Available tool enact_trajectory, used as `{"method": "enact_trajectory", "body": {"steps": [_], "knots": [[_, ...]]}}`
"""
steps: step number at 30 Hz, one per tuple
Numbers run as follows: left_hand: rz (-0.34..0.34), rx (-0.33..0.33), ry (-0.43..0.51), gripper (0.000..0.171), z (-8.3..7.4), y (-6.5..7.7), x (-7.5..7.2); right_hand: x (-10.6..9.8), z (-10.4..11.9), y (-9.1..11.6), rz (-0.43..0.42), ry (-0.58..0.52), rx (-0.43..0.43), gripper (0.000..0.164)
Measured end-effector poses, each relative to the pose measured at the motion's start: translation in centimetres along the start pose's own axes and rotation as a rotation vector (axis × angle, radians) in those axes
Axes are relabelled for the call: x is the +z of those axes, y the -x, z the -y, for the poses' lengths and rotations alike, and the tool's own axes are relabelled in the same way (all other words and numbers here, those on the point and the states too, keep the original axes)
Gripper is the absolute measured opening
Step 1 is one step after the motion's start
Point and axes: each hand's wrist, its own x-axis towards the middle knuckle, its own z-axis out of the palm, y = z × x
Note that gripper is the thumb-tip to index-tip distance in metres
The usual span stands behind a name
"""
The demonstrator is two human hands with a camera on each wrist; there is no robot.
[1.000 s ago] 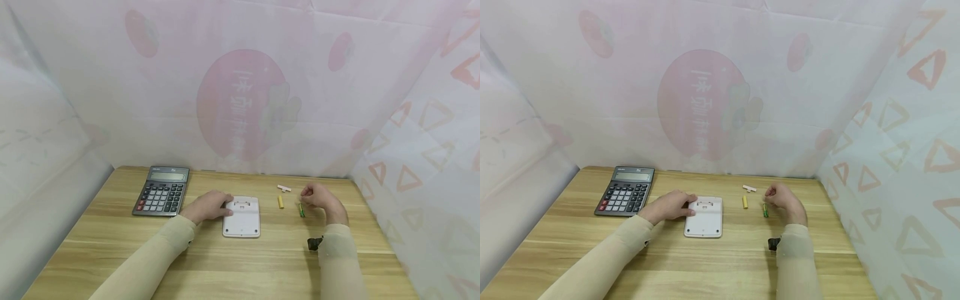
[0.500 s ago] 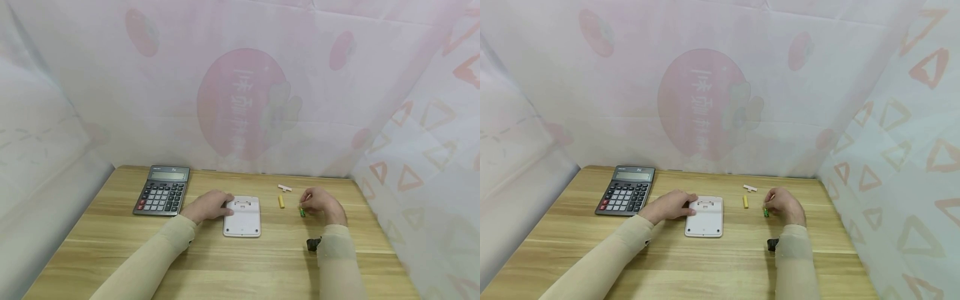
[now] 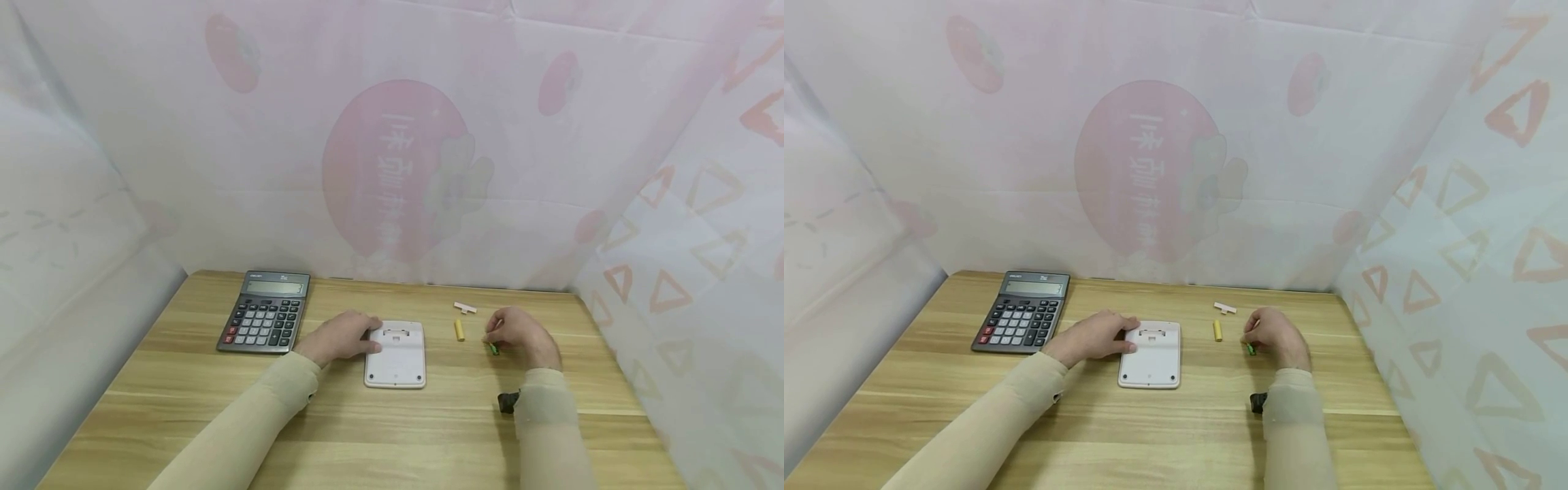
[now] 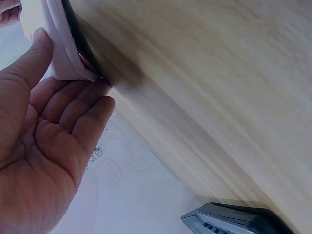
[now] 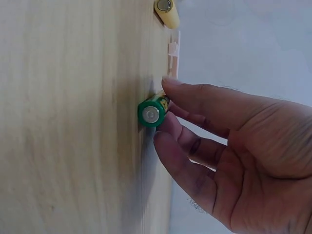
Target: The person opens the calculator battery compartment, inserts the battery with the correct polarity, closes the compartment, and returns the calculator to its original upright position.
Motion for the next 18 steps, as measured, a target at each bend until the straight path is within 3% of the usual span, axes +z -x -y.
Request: {"method": "enact_trajectory", "body": {"steps": [18], "knots": [[-0.011, 0.007, -0.012, 0.056, 0.01, 0.26, -0.13, 0.22, 0.85, 0.1, 0.024, 0.041, -0.102, 0.009]]}}
